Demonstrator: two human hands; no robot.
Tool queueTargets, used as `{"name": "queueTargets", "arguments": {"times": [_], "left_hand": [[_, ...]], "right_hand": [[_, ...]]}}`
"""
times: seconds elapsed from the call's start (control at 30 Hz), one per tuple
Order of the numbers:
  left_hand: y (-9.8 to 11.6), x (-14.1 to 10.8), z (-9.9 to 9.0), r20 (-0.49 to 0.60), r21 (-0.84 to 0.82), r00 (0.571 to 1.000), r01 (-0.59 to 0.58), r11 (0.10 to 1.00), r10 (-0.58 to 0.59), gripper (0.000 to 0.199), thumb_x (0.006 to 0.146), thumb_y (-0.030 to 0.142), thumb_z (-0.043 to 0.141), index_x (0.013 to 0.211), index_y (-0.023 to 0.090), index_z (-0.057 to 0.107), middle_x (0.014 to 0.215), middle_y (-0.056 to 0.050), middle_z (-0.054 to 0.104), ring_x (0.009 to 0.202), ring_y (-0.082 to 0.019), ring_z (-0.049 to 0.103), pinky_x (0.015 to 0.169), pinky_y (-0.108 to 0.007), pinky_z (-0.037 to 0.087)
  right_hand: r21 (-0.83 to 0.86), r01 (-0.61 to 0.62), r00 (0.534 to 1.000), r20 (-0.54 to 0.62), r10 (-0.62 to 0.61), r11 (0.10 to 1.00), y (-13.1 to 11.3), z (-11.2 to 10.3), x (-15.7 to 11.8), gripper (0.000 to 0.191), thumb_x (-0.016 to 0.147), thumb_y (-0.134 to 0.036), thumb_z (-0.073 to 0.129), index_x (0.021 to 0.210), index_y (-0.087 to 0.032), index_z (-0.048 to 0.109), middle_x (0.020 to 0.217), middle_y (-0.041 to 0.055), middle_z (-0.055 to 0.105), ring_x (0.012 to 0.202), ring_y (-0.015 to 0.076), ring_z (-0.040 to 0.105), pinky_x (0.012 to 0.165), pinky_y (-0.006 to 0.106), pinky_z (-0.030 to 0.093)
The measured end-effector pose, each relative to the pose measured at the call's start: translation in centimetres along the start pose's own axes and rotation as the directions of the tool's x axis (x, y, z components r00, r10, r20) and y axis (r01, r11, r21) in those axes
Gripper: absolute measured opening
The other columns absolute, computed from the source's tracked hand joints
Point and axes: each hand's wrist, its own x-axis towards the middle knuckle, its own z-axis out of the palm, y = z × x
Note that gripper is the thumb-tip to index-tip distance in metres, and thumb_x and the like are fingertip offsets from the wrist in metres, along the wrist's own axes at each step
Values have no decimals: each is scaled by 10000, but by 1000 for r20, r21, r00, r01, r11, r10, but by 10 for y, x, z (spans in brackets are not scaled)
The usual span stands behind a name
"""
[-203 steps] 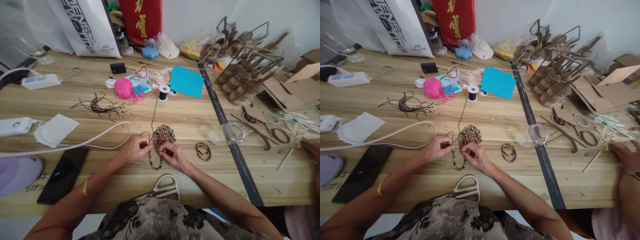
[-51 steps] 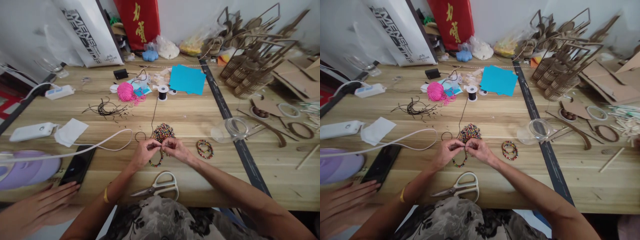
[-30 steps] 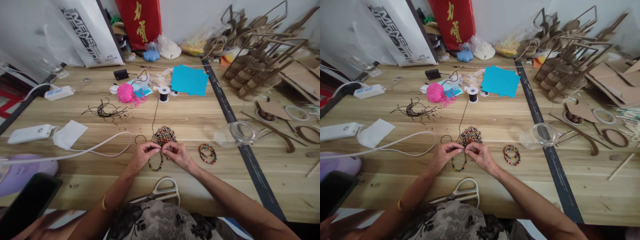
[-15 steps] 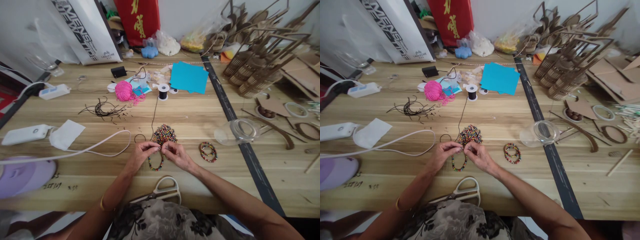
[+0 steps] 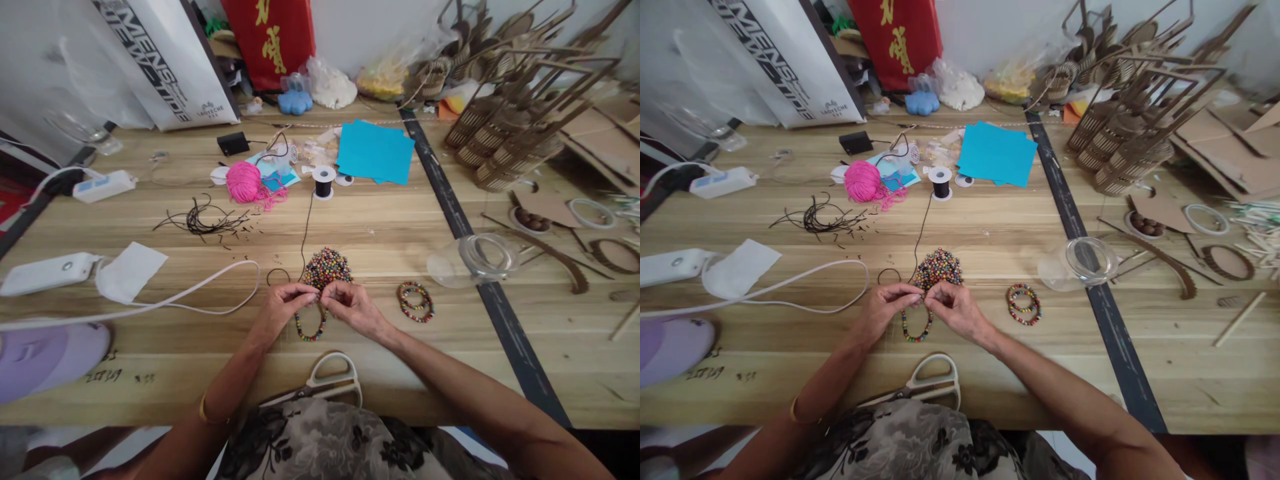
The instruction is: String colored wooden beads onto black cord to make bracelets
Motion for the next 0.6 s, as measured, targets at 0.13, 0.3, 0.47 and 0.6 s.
{"name": "queueTargets", "arguments": {"times": [0.13,0.3,0.47,0.6], "left_hand": [[-1,0,0,-4,39,1000,-26,999,26,179,690,269,691,812,146,737,729,-40,723,663,-146,633,684,-250,511],[-4,0,-1,5,91,998,-61,994,60,186,704,270,680,827,146,743,745,-50,728,672,-153,639,675,-248,510],[-3,-1,-1,-13,99,996,-87,991,88,173,700,257,681,817,147,745,761,-49,733,676,-152,640,677,-246,509],[-2,-1,-1,-24,121,994,-107,987,111,152,696,249,684,800,159,750,786,-51,739,706,-161,646,687,-249,505]], "right_hand": [[-29,-4,1000,-9,4,1000,-2,1,0,294,812,-419,585,718,-145,534,581,-35,448,509,64,360,463,190,290],[-41,1,1000,-14,-2,999,1,0,0,301,812,-432,584,728,-147,538,577,-37,446,506,67,367,464,192,299],[-43,2,1000,-19,-3,999,3,0,0,274,818,-401,583,729,-145,539,580,-36,443,511,67,363,457,184,298],[-43,-7,1000,-14,6,999,3,0,0,267,817,-394,587,730,-145,544,577,-37,443,503,66,366,457,184,302]]}}
